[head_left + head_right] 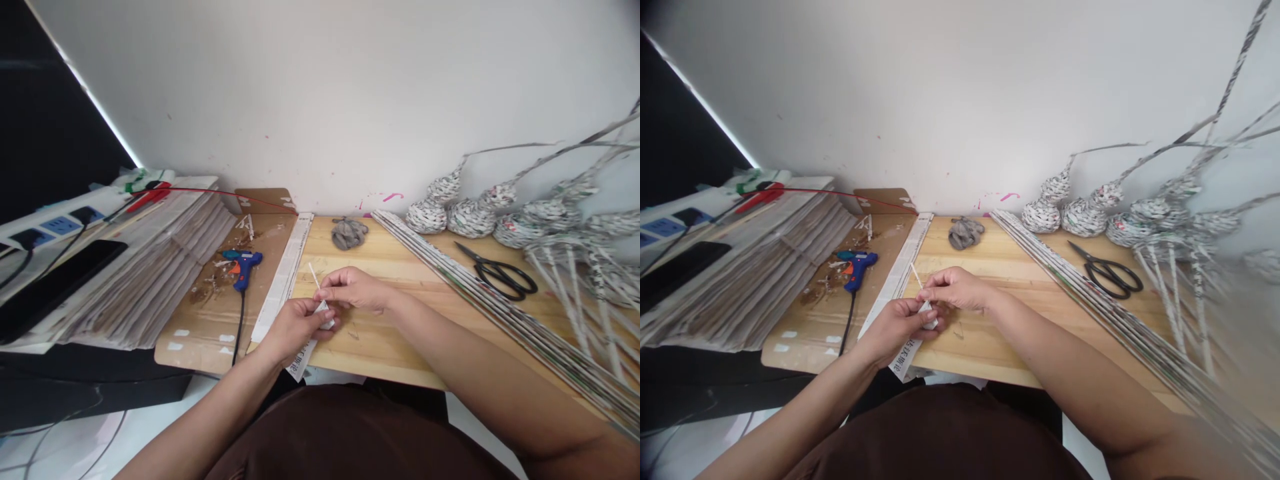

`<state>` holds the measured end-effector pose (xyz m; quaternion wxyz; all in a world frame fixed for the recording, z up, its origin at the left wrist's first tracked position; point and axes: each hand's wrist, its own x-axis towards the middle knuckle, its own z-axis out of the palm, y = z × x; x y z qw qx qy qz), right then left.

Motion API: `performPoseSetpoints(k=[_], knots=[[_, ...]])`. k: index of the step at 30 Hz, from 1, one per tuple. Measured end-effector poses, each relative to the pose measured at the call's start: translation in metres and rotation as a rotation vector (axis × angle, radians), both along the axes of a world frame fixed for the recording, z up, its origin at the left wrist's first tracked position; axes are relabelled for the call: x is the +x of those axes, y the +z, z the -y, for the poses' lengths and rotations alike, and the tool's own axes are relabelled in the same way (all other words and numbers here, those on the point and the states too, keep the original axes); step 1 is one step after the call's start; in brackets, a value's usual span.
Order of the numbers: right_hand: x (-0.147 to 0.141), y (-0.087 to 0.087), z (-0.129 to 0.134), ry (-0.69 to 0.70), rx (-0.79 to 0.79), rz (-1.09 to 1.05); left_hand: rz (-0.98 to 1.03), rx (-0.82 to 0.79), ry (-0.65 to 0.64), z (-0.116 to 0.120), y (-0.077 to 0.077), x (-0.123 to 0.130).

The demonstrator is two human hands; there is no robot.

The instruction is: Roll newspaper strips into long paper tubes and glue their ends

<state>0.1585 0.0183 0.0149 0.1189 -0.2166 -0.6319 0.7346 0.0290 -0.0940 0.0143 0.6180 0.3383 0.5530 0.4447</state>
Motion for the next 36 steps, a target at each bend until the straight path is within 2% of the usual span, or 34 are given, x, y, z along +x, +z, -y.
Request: performPoseSetpoints(k=[4, 19, 24, 30, 36], knots=[[-0.0014, -0.0024, 0.0009, -0.07, -0.023, 0.006, 0.01, 0.012, -0.007, 0.0006, -0.0011, 0.0003], [-0.004, -0.0059, 0.0031, -0.091, -0.03, 0.006, -0.052, -0.025, -0.026, 0.0003, -0.0028, 0.0007], [-0.0051, -0.0072, 0.0026, -0.148, 0.02, 0.038, -0.049, -0.033, -0.007, 0.0002, -0.005, -0.0004], [0.0, -0.0013, -0.0008, 0.005, -0.014, 0.034, -0.046, -0.03, -0.017, 0.001, -0.0032, -0.0018], [-0.0022, -0.0031, 0.0029, -0.07, -0.047, 0.037, -0.041, -0.01, -0.012, 0.0046, -0.0032, -0.0006]])
